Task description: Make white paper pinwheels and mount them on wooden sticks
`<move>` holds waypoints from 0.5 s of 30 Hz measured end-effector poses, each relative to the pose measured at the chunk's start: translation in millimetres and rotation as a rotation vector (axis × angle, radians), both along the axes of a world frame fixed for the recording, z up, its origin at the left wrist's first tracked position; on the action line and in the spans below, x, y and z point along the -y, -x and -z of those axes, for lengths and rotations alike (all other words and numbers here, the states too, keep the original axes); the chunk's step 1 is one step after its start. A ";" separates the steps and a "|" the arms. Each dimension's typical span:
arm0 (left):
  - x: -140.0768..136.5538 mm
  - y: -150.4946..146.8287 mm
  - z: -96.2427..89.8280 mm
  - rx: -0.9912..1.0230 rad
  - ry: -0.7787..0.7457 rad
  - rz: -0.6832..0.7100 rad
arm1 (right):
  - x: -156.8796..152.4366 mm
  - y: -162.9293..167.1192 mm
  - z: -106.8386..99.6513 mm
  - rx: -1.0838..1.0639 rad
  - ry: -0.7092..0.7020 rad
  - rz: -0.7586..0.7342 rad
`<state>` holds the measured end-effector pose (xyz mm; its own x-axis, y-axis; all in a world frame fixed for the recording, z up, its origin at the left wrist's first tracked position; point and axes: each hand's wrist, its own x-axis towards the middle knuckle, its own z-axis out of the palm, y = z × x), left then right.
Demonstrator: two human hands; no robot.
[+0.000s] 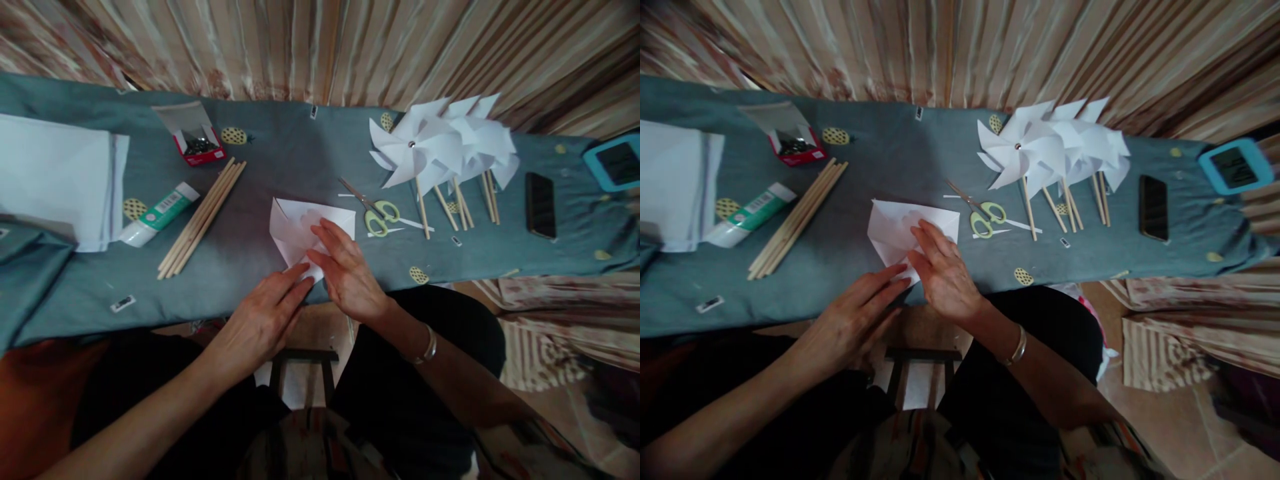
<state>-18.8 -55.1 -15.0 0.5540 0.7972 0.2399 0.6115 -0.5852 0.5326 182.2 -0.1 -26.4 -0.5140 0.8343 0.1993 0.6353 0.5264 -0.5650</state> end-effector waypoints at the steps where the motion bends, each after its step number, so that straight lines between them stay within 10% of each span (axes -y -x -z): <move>1: -0.5 0.0 -0.3 -0.007 -0.011 0.004 | 1.2 2.1 0.0 0.005 0.006 0.008; 15: -3.7 -2.3 -1.2 -0.063 -0.085 0.026 | -12.2 -10.3 -5.6 0.013 0.017 -0.016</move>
<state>-16.5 -51.4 -13.8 0.5905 0.7605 0.2701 0.6257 -0.6428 0.4419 192.5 12.1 -20.8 -0.5298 0.8292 0.1780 0.6343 0.5268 -0.5658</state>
